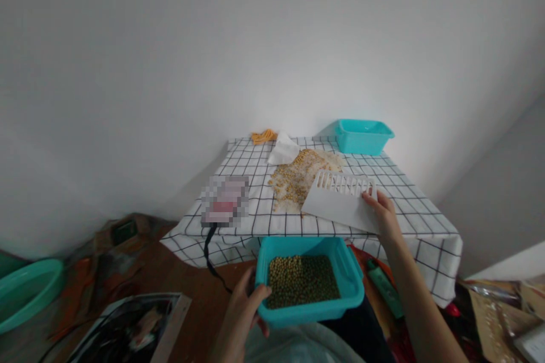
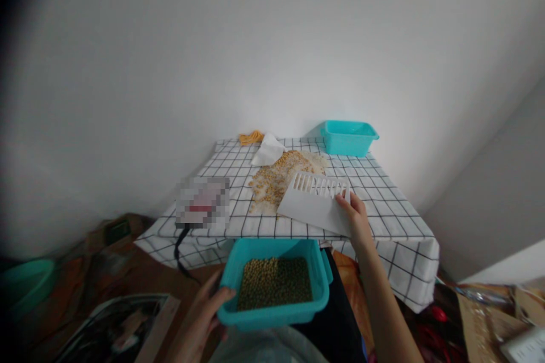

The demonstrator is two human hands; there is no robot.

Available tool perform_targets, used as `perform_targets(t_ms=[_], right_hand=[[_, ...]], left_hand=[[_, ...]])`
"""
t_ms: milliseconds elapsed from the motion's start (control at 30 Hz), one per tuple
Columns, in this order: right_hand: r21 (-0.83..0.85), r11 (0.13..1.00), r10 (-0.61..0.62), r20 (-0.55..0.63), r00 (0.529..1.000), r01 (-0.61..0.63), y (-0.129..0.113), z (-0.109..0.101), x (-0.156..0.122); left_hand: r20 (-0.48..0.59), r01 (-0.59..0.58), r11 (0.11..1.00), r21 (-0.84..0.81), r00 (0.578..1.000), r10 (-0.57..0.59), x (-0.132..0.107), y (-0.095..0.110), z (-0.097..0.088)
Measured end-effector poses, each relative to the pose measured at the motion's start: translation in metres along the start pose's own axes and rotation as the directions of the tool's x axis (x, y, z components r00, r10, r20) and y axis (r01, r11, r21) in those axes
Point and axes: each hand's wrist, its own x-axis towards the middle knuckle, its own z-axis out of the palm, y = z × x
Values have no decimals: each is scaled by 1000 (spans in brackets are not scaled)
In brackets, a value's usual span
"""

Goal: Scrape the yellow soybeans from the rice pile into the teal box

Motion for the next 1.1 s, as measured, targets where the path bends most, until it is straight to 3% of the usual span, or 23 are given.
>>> perform_targets(t_ms=[133, 267, 467, 633, 833, 1000, 1100], right_hand=[[-15, 1000, 4, 18, 1000, -4, -1, 0, 1], [-4, 1000, 18, 38, 999, -18, -4, 1, -2], [12, 993, 116, 119, 986, -118, -11, 3, -7], [30, 988, 151, 90, 984, -154, -11, 4, -4], [45, 994, 97, 10, 995, -97, -8, 11, -3], [50, 999, -11, -34, 999, 12, -5, 38, -11], [5, 993, -122, 10, 993, 122, 1, 55, -18]], left_hand=[[-34, 4, 1000, -12, 999, -4, -1, 1, 1], [-1, 10, 1000, -23, 1000, -10, 0, 0, -1], [-6, 8, 999, -32, 1000, -8, 2, -2, 0], [-11, 26, 999, -26, 1000, -26, 1, -2, 0], [-26, 33, 999, -27, 999, -33, 0, 1, 2], [-51, 19, 999, -30, 998, -20, -1, 4, 0], [-28, 25, 999, -26, 999, -26, -3, 10, -9]])
